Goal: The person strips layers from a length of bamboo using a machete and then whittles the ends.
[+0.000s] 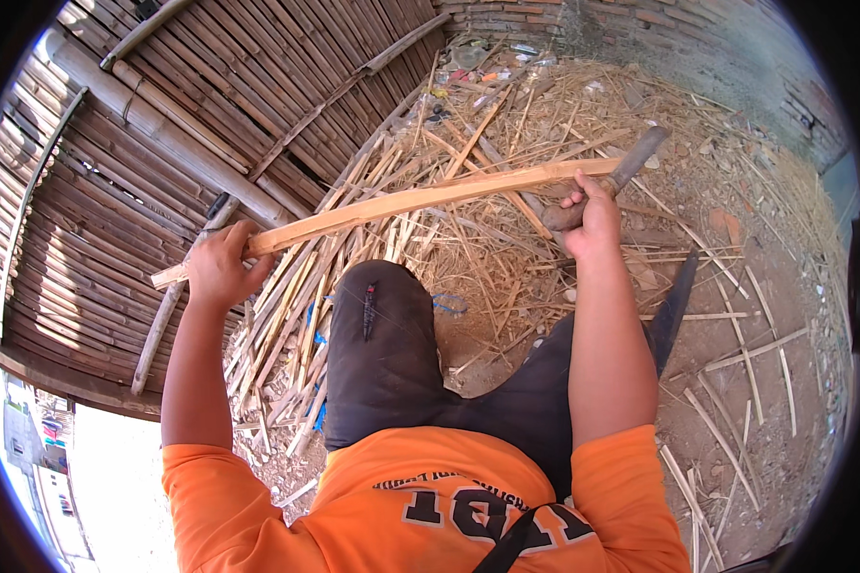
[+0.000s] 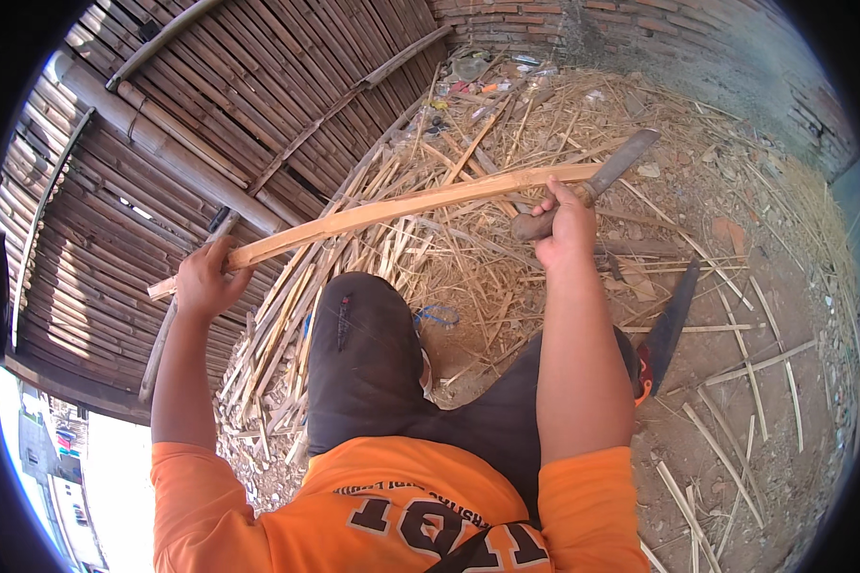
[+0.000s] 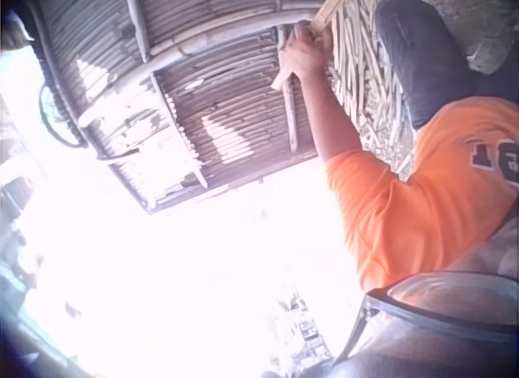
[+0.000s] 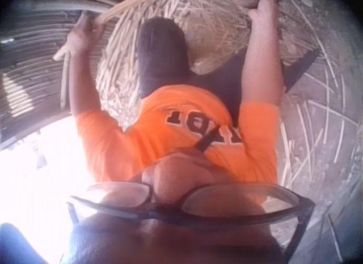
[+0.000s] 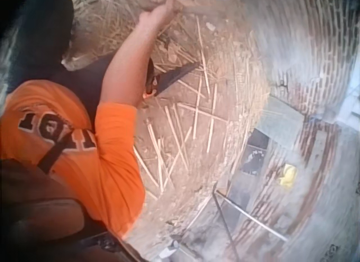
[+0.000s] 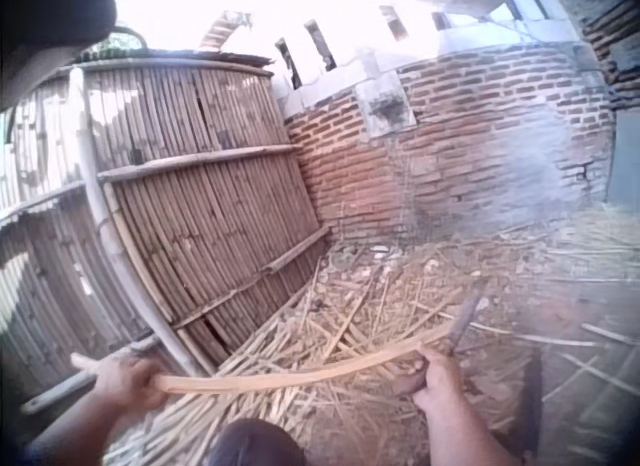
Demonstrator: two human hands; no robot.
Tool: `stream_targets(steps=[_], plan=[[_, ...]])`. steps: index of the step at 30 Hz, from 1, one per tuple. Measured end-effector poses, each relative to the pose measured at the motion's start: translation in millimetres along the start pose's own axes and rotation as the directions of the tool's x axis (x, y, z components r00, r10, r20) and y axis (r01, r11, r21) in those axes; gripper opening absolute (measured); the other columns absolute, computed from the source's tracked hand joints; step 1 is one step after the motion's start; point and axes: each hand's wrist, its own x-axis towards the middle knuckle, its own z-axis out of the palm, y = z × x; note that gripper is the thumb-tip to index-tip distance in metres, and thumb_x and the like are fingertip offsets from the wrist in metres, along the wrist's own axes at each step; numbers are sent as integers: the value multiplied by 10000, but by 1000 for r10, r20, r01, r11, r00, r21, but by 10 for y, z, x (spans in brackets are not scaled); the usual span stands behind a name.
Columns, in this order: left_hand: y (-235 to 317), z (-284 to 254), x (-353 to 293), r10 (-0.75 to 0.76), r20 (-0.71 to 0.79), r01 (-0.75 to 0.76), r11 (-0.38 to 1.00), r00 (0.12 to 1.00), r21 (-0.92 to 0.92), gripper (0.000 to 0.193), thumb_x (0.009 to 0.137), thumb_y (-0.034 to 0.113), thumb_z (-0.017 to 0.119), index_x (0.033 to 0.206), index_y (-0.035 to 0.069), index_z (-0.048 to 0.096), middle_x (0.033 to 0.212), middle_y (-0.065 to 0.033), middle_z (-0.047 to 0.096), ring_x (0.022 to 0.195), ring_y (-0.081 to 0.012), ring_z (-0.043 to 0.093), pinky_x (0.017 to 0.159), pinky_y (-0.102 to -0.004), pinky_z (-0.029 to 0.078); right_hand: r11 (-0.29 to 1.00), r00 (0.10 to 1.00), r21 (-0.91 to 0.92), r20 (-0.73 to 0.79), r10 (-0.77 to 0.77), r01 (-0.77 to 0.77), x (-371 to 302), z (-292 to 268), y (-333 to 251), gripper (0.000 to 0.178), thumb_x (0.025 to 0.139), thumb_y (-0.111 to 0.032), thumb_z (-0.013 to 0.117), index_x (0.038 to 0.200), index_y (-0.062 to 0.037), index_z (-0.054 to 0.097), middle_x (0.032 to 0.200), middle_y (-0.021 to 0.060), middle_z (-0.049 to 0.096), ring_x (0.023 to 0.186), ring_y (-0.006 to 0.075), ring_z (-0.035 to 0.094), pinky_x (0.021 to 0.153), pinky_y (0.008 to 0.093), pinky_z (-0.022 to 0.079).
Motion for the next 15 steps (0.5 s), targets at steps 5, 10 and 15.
stream_targets(steps=[5,10,15], plan=[[10,152,-422,-149,91,155,986,985,-64,287,783,283,739,802,46,578,700,-168,606,673,-408,613,602,-482,470,847,952,-473,-56,-302,241,-325,164,-64,273,927,-164,727,1087,-48,539,851,55,606,588,126,547,474,282,460],[146,279,-682,-248,-5,246,962,969,-120,336,783,315,731,745,41,539,661,-196,584,635,-433,595,570,-503,461,336,832,-828,251,-495,450,-415,193,-102,337,916,-307,733,1044,-33,583,806,96,654,643,238,622,602,382,500],[308,416,-662,-364,22,363,919,931,-155,353,791,326,736,716,36,549,679,-215,602,652,-438,610,574,-504,466,-33,726,-749,651,-220,662,-697,366,218,355,881,-328,733,1029,-31,607,853,150,688,760,349,680,664,452,511]])
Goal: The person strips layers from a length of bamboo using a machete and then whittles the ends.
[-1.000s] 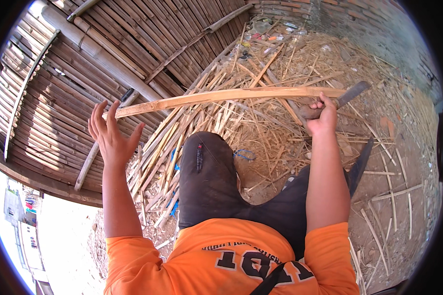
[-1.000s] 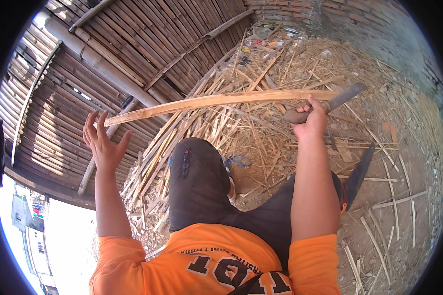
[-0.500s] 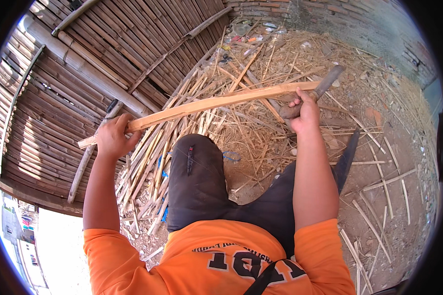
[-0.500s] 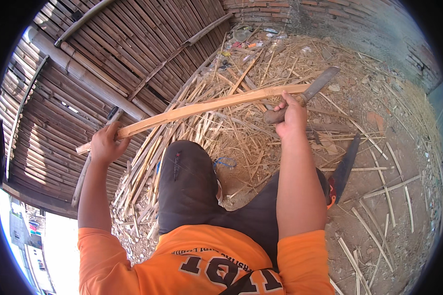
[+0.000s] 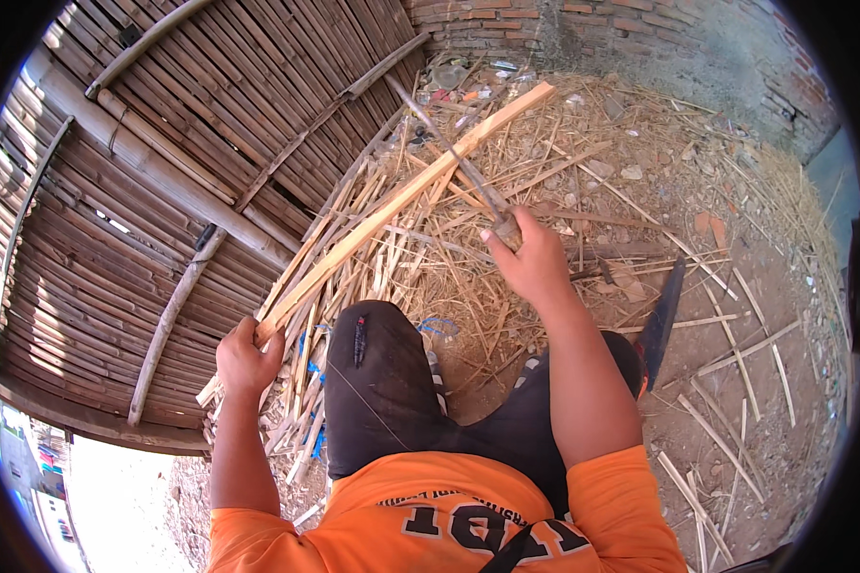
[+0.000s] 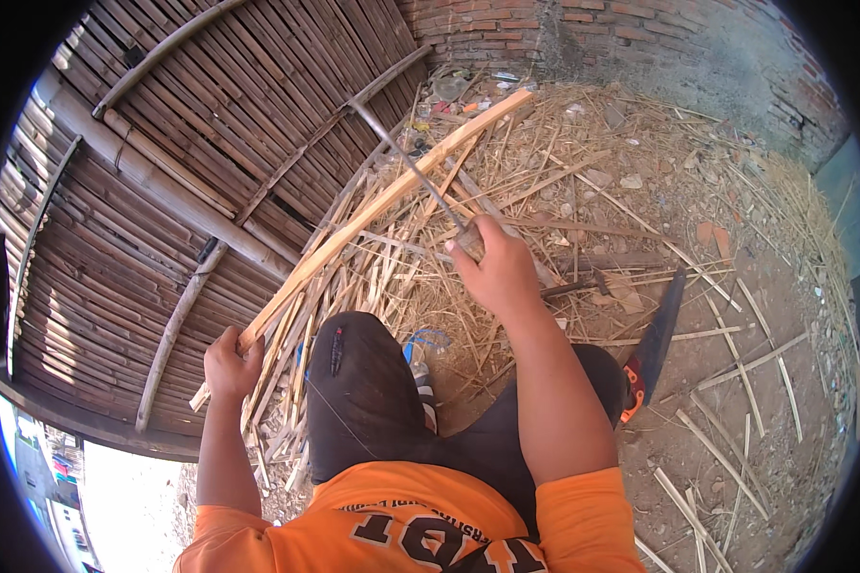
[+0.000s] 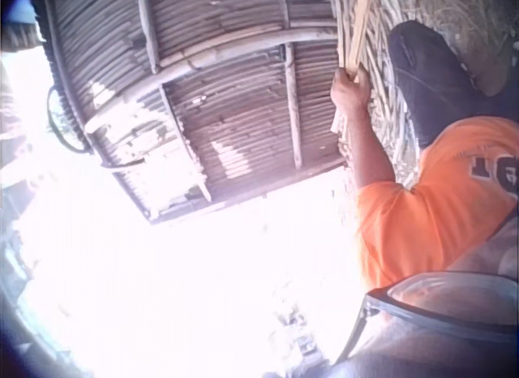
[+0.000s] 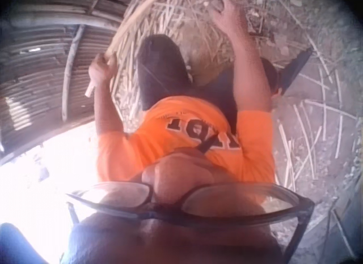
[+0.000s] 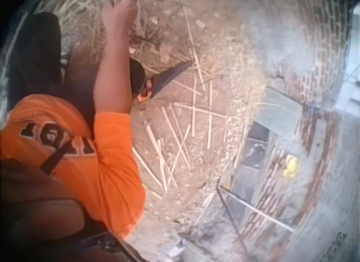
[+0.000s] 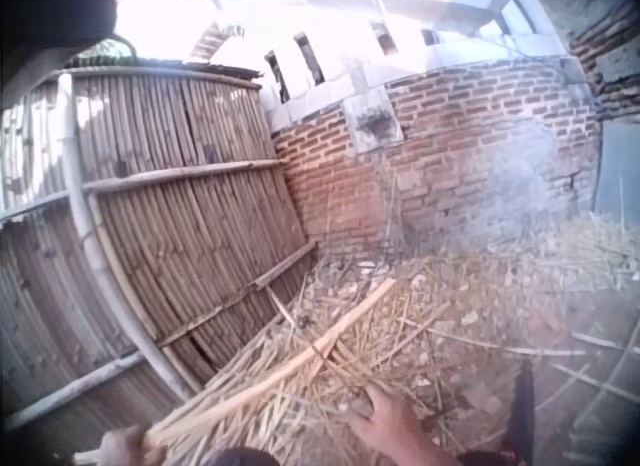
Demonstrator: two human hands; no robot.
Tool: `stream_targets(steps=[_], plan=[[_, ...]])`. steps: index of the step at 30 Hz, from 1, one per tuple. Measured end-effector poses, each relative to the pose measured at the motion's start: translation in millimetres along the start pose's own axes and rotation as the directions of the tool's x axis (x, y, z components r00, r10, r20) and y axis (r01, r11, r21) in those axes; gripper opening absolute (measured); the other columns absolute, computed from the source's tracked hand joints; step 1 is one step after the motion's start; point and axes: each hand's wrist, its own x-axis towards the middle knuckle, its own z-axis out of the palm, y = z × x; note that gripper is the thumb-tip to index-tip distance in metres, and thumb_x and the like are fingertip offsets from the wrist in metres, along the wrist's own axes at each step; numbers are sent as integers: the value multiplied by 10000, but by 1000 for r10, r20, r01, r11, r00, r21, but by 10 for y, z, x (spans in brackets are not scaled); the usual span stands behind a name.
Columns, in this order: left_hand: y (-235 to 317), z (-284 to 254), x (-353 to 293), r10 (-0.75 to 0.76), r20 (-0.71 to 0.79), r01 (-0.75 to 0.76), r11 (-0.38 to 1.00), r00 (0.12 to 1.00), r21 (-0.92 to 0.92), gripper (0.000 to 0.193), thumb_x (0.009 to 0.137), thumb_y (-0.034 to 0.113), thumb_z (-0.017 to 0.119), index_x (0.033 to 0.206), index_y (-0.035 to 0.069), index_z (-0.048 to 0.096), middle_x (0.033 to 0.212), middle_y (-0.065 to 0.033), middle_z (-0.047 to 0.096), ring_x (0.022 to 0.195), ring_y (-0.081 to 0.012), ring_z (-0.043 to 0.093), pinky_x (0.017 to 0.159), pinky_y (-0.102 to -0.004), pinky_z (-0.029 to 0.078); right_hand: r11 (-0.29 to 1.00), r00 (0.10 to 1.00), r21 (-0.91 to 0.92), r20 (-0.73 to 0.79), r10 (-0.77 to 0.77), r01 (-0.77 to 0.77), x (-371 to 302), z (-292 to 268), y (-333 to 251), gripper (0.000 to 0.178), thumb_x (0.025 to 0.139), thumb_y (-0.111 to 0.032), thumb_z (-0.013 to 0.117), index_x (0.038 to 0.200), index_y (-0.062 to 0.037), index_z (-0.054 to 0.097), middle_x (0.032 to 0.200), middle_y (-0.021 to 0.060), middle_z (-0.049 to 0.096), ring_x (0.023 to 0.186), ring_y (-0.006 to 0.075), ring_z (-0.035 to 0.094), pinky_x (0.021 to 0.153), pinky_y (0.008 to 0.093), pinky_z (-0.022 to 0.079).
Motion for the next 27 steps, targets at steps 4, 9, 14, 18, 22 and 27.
stream_targets(steps=[4,9,14,18,22,27], plan=[[90,215,28,-58,-38,57,998,998,-15,344,778,285,767,719,30,543,643,-194,579,625,-422,599,574,-475,467,891,919,-259,239,-314,372,-180,329,-229,306,821,-258,750,982,-51,593,825,142,682,765,373,680,660,476,538],[-229,438,-25,14,-133,-14,1000,991,1,301,743,291,781,747,72,575,648,-152,607,560,-365,612,512,-464,483,875,945,-383,251,-209,296,-33,512,-72,330,755,-206,790,980,-57,601,803,142,667,764,359,682,659,471,540],[-360,624,-54,-2,-184,3,1000,983,6,293,726,308,793,771,89,604,643,-126,616,537,-341,617,502,-449,497,888,973,-417,195,-121,193,128,662,92,340,750,-199,794,991,-53,605,814,149,673,764,363,681,665,469,543],[-271,731,-64,-48,-150,40,998,988,-57,295,715,313,808,774,91,622,646,-123,622,554,-338,627,513,-455,500,852,893,-363,388,-229,376,-39,1060,-178,355,721,-193,800,1000,-75,614,810,139,670,753,355,682,667,459,549],[-329,769,-154,-27,-72,22,997,997,-75,315,722,344,811,807,86,651,675,-124,638,585,-334,647,533,-439,520,810,854,-388,460,-244,440,-69,1163,-344,346,704,-180,792,987,-95,613,807,124,669,755,342,690,668,452,558],[-232,848,5,8,-149,-27,992,989,-127,313,725,304,826,816,69,641,617,-115,623,542,-327,636,519,-429,503,860,888,-391,438,-140,329,46,1279,-150,347,708,-175,799,982,-87,604,834,135,676,797,353,686,700,466,548]])
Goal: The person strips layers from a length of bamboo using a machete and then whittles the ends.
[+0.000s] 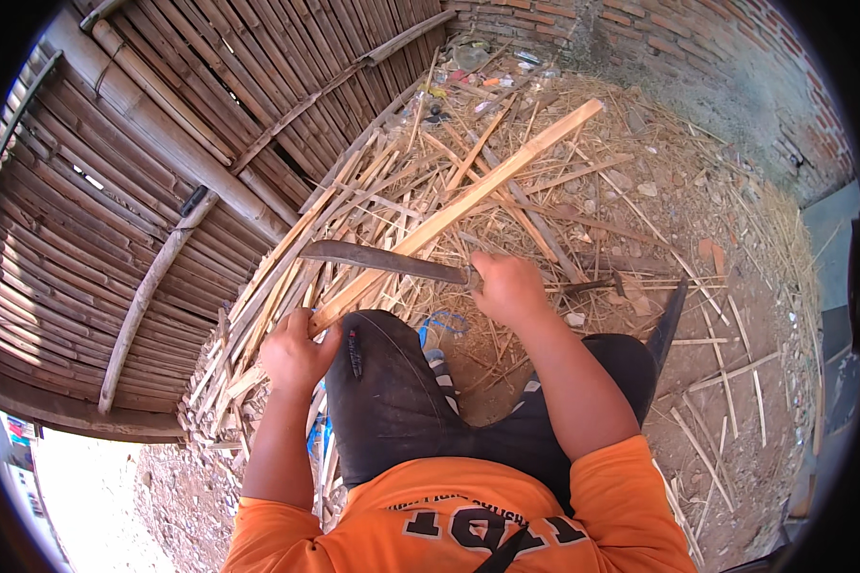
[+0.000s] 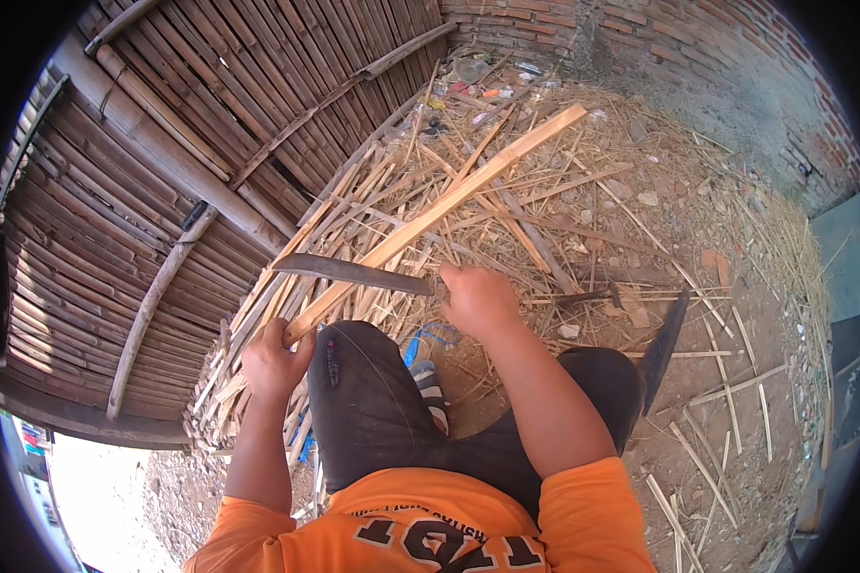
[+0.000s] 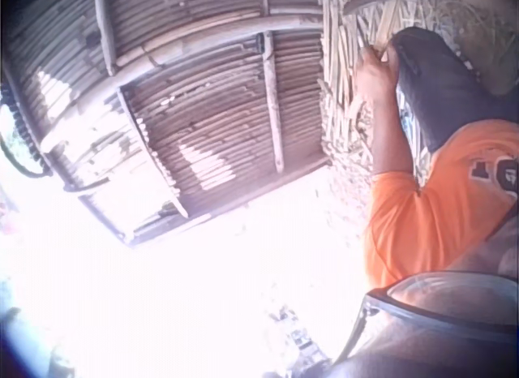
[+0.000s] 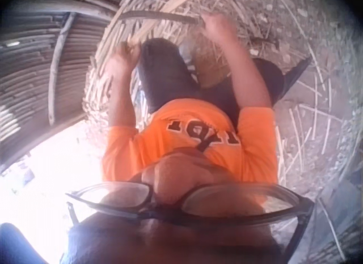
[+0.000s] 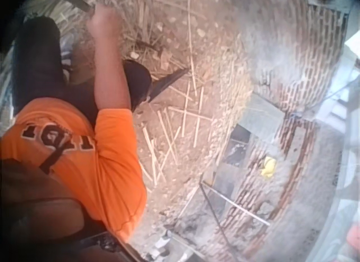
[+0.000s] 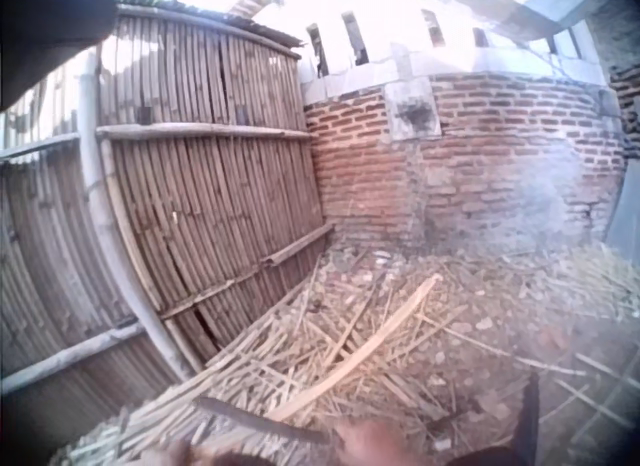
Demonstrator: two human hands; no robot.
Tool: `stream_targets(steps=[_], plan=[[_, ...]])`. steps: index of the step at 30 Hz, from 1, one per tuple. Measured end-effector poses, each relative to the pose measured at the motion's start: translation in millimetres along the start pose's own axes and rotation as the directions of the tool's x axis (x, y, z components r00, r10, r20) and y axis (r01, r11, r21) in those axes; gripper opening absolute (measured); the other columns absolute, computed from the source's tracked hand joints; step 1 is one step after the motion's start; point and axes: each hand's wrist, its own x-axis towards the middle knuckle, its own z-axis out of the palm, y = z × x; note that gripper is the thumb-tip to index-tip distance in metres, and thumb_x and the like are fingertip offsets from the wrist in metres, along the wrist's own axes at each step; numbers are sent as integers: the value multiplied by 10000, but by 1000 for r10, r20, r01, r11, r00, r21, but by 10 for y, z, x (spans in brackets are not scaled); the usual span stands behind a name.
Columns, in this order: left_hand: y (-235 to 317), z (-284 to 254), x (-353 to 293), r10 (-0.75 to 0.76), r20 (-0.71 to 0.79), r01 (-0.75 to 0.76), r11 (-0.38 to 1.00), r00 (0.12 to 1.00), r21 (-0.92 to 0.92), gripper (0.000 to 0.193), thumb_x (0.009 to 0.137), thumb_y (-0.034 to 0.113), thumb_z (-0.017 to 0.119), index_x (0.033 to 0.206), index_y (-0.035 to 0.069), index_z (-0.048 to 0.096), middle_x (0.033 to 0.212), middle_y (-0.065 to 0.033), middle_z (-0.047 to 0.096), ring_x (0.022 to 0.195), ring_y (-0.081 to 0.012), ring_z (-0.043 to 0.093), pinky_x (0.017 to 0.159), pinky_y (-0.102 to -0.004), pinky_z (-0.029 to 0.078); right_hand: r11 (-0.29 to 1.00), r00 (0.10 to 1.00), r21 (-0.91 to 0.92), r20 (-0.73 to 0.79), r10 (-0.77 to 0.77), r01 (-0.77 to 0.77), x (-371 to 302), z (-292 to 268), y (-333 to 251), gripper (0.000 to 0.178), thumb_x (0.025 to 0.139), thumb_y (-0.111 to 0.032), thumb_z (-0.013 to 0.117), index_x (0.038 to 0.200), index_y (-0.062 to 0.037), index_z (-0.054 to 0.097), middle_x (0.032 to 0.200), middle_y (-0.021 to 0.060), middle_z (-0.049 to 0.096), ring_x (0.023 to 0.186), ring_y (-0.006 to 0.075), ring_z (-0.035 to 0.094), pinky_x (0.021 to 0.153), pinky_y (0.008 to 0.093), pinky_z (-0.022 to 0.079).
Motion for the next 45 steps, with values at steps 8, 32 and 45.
stream_targets(steps=[8,32,45], plan=[[410,70,94,-102,158,105,994,982,-10,536,709,530,837,877,50,668,641,-142,644,568,-341,656,524,-436,525,995,995,8,-14,-102,102,-110,-70,-181,344,722,-178,798,996,-82,613,848,150,684,808,365,685,716,460,550],[595,115,94,-128,238,137,990,963,-21,510,837,527,752,920,27,696,685,-186,666,643,-381,673,589,-461,525,988,982,74,-124,141,-133,-138,-42,33,310,744,-182,781,980,-82,607,834,147,677,791,358,689,686,475,550],[544,84,105,-174,286,193,981,942,-37,488,863,488,740,913,5,687,659,-190,641,634,-389,655,599,-469,505,986,980,-21,-116,162,-165,-120,-110,134,261,741,-148,755,964,-79,640,808,136,689,748,341,696,655,462,552]])
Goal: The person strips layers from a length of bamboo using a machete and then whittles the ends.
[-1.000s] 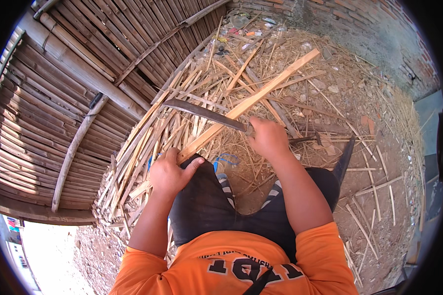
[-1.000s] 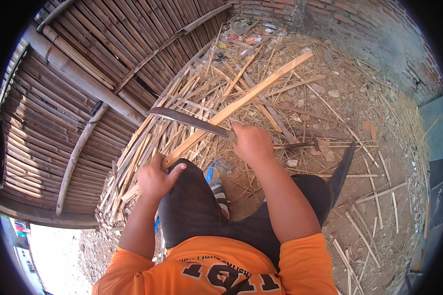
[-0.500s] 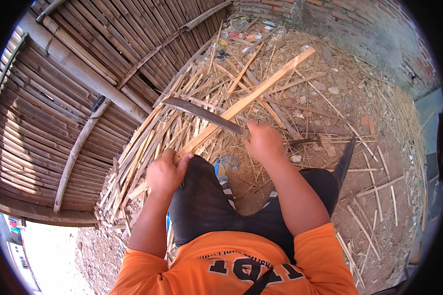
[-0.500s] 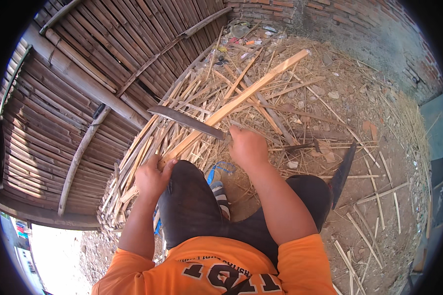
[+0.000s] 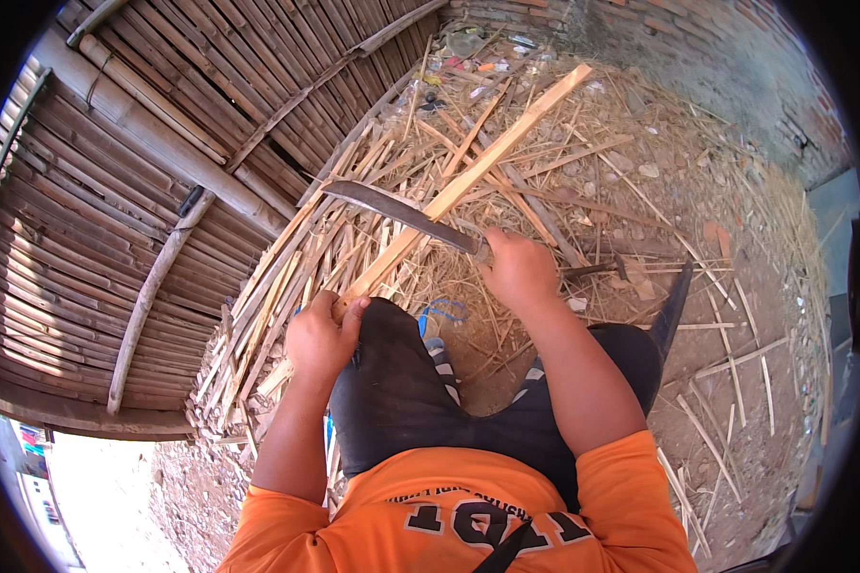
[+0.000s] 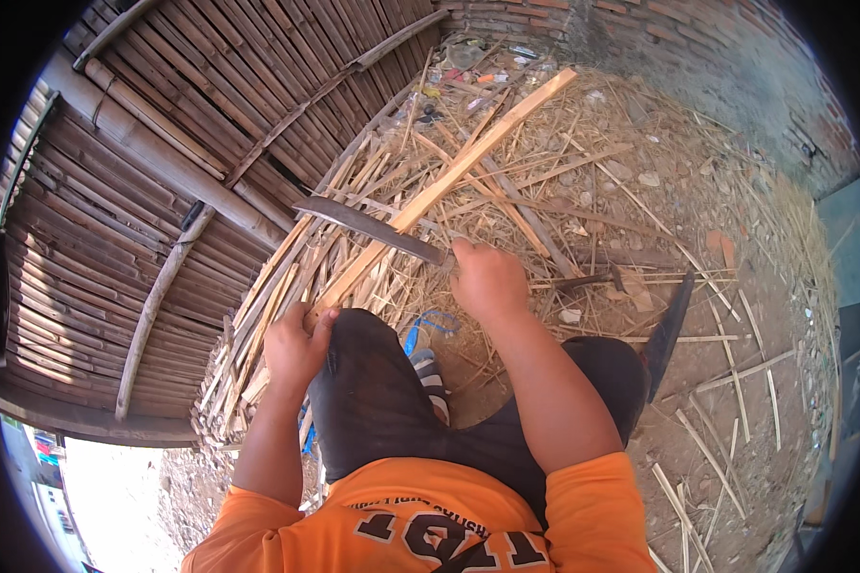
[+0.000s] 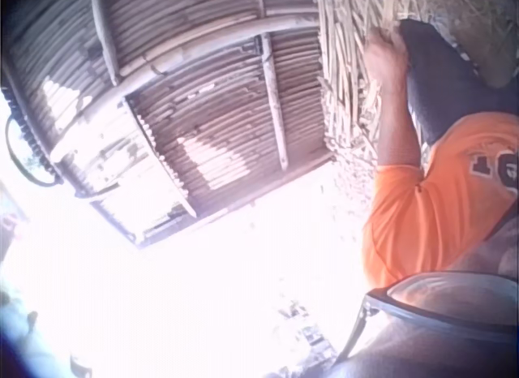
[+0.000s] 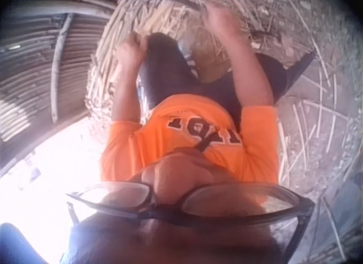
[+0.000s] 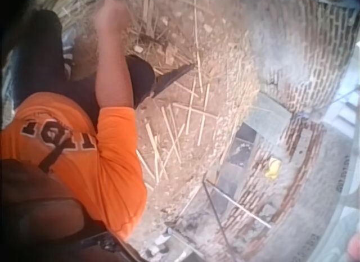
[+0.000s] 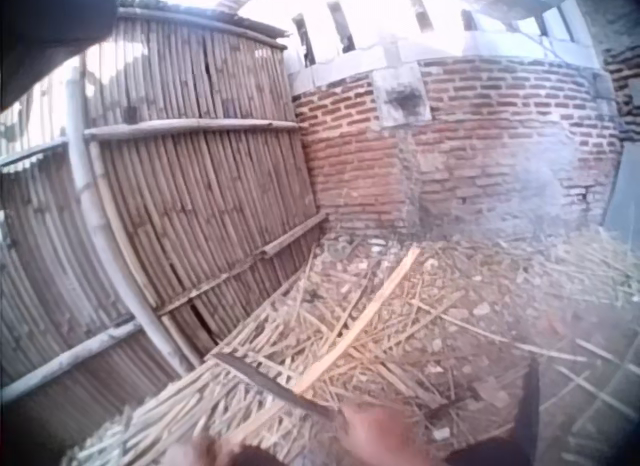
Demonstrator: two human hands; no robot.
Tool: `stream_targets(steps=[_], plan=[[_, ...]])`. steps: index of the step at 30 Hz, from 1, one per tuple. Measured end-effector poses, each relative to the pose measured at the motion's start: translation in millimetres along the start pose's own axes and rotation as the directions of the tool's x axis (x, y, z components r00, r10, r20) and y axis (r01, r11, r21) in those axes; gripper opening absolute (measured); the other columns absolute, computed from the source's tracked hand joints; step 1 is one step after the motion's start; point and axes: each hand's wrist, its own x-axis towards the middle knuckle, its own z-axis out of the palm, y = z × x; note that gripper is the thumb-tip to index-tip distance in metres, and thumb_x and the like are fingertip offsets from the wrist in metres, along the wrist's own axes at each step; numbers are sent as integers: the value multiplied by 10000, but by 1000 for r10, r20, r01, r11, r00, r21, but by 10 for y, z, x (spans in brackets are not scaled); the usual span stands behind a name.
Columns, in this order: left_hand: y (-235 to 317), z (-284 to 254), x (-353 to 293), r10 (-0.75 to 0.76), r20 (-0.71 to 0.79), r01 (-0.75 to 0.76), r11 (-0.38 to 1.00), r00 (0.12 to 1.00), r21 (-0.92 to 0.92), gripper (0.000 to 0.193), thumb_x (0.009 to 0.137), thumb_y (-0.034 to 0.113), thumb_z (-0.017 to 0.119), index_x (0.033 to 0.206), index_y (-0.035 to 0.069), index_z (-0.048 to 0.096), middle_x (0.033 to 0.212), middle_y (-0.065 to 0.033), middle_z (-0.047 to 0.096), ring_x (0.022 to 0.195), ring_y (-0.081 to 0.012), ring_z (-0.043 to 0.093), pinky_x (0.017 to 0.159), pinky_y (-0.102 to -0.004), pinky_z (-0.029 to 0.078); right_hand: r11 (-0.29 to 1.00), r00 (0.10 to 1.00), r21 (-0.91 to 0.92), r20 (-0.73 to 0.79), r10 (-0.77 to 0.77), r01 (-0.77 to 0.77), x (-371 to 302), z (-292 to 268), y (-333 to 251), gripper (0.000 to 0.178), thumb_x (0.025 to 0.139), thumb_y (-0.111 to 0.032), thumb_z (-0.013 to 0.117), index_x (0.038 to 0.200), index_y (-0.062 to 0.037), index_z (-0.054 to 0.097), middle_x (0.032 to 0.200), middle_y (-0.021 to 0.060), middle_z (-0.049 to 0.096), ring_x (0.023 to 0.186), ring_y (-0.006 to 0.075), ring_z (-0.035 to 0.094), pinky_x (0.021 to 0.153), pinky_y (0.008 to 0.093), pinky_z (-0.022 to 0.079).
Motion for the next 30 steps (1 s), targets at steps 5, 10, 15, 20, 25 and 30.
stream_targets(steps=[5,10,15,20,25,30], plan=[[49,80,-51,-8,-30,6,997,1000,-77,501,867,533,713,874,33,678,677,-198,659,652,-405,666,597,-489,520,972,969,-3,-75,-235,236,-81,184,-183,222,746,-144,748,920,-85,624,797,133,683,720,335,695,643,453,551],[-74,-107,-82,-3,67,6,999,998,-51,484,873,503,718,876,21,680,682,-200,664,647,-405,666,600,-483,524,997,999,-74,-38,-18,15,63,22,193,314,727,-144,774,997,-87,624,828,130,675,794,361,681,707,472,544],[-183,-131,-104,9,23,-9,1000,1000,-10,485,880,494,712,885,10,682,672,-206,658,641,-417,661,601,-480,518,999,1000,-54,17,-8,9,58,52,81,329,739,-154,781,1019,-87,621,852,136,678,811,352,686,709,469,550],[-136,-131,-159,-85,72,89,995,994,-53,493,885,488,712,875,-4,682,652,-201,638,631,-406,647,599,-471,501,999,999,-12,-27,-35,34,-11,140,9,361,742,-180,790,1045,-84,620,839,133,677,814,349,688,700,462,551],[-178,-178,-209,-100,76,104,993,992,-62,508,892,490,709,871,-17,679,639,-192,613,602,-374,627,590,-453,479,999,999,9,30,-31,31,-21,36,-47,363,755,-210,798,1049,-88,623,845,131,683,813,348,689,696,461,550],[-168,-239,-226,-97,130,105,993,987,-60,501,884,484,721,878,-15,683,658,-198,629,619,-373,638,598,-443,486,998,988,61,150,-35,26,5,-111,32,270,772,-210,759,986,-103,634,831,130,687,807,337,697,696,462,554]])
